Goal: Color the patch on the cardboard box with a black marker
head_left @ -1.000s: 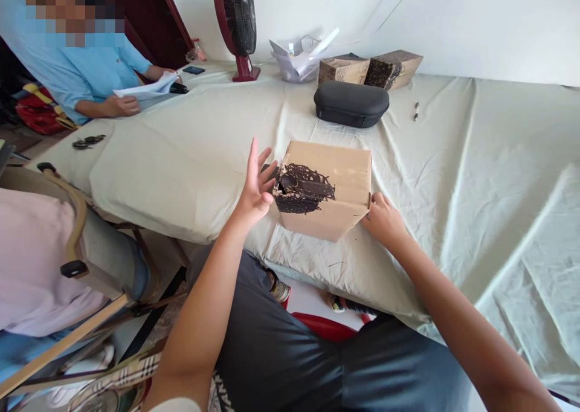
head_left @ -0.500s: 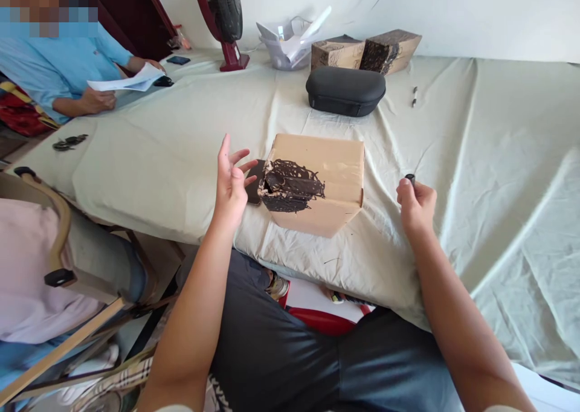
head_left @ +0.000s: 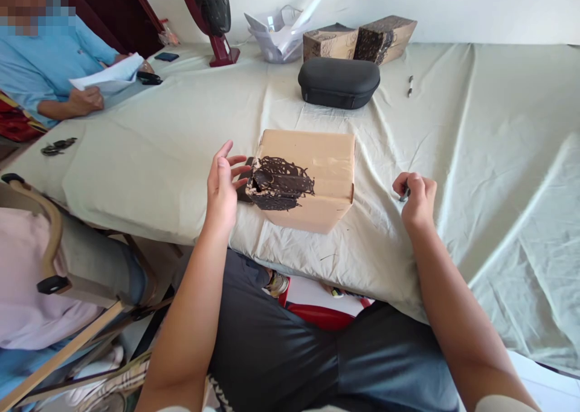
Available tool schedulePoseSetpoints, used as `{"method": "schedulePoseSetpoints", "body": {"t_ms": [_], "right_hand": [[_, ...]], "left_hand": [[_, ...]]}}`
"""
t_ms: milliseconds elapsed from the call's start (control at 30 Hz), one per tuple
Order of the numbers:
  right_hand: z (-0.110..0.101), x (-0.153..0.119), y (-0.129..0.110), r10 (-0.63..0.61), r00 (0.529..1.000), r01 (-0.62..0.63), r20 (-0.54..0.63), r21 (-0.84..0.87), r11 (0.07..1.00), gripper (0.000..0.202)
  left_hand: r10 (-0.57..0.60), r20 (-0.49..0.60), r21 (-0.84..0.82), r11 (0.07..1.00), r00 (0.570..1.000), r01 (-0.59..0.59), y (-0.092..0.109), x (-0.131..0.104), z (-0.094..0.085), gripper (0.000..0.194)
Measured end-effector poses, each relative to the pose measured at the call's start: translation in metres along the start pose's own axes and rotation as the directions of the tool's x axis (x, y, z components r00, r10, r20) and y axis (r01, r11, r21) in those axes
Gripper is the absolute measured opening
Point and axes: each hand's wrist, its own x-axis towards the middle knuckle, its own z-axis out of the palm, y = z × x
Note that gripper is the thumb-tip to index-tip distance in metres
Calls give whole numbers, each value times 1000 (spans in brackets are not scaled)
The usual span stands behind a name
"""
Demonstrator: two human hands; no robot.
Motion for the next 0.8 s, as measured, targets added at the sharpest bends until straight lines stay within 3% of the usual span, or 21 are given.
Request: {"method": "schedulePoseSetpoints", "body": {"t_ms": [133, 233, 433, 533, 600, 667, 733, 800], "right_hand": [[1, -2, -1, 15, 999, -14, -35, 27, 1000, 51], [-2, -3, -2, -25, 1000, 24, -19, -52, 998, 44], [3, -1, 0, -129, 982, 162, 139, -252, 954, 30], [15, 3, 13, -25, 968, 136, 249, -439, 888, 29], [22, 6, 24, 63, 956, 121, 287, -578, 807, 27], [25, 7, 32, 86, 949, 146, 304, -665, 733, 28], [24, 7, 35, 39, 952, 192, 305, -687, 701, 40], [20, 4, 31, -39, 933, 261, 359, -597, 759, 57]], "left_hand": [[-23, -8, -35, 999, 1000, 22, 0, 0, 1, 78], [-32, -12, -50, 998, 999, 31, 0, 1, 0, 74], [-84, -51, 23, 996, 995, 85, -3, 3, -1, 49], [-93, -45, 90, 991, 995, 97, -11, 10, -5, 44], [-108, -4, 222, 969, 994, 106, -19, 18, -10, 40], [-170, 57, 452, 883, 984, 126, -27, 26, -14, 35], [-267, 97, 677, 724, 959, 133, -33, 33, -16, 32], [-347, 101, 799, 587, 932, 132, -36, 36, -14, 36]]}}
